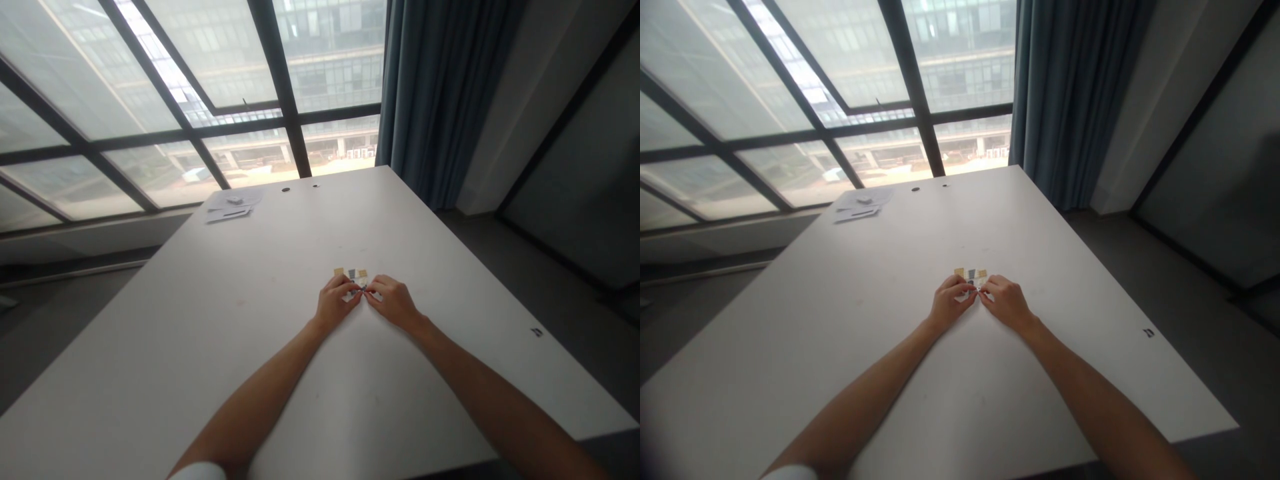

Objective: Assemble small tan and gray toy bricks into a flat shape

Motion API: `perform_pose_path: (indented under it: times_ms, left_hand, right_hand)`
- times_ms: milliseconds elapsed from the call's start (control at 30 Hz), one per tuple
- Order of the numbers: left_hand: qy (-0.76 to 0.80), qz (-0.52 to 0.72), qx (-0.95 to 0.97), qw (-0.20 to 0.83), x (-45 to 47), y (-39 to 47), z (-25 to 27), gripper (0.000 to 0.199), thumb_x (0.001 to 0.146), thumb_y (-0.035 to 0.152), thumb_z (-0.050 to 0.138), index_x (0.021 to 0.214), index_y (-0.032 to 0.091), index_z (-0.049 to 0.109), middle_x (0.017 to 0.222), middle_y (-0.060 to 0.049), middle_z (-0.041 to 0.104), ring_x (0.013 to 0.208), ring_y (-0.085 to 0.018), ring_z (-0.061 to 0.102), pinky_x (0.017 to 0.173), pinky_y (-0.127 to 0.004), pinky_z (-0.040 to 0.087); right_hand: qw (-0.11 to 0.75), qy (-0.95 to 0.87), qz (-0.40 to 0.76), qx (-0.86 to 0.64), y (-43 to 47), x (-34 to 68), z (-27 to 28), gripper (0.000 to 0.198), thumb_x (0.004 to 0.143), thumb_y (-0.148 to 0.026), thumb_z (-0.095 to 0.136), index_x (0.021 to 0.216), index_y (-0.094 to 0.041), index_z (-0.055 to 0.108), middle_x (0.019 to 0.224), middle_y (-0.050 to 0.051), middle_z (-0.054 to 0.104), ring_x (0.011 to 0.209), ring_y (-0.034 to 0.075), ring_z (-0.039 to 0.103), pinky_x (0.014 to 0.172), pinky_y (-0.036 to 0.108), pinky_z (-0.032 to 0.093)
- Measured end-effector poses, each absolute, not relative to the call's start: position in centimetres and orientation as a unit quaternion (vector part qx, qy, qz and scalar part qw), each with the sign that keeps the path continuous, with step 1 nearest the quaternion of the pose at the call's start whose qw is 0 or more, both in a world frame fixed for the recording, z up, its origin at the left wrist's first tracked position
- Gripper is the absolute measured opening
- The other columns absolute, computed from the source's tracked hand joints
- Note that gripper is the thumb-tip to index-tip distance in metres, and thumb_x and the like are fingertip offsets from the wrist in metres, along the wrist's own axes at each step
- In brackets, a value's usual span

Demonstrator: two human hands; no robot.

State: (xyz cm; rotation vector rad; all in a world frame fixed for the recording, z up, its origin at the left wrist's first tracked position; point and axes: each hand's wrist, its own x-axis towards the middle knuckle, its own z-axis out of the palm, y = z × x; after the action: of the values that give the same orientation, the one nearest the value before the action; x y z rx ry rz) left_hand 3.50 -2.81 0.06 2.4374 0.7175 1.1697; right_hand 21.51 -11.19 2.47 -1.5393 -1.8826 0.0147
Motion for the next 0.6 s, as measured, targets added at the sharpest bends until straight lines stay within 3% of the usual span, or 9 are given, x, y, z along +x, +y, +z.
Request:
perform_pose_path:
  times_ms: [267,600]
  left_hand:
    - [0.306,0.464,0.809,0.189,3.2,-2.9,1.3,0.021,0.097,0.028,0.055,0.092,0.021,0.074,0.085,-0.005,0.063,0.081,-0.016,0.061,0.074,-0.029,0.050]
    - [0.320,0.474,0.795,0.203,3.2,-2.7,1.2,0.021,0.097,0.027,0.055,0.089,0.021,0.073,0.084,-0.004,0.062,0.081,-0.016,0.060,0.073,-0.028,0.048]
  right_hand:
    - [0.296,-0.660,0.008,-0.691,-11.3,22.0,3.0,0.013,0.088,-0.022,0.061,0.079,-0.021,0.071,0.087,0.003,0.069,0.081,0.016,0.061,0.071,0.026,0.039]
    - [0.189,-0.670,0.064,-0.716,-11.3,21.0,2.3,0.016,0.089,-0.025,0.059,0.079,-0.022,0.071,0.091,0.003,0.071,0.079,0.016,0.062,0.068,0.026,0.035]
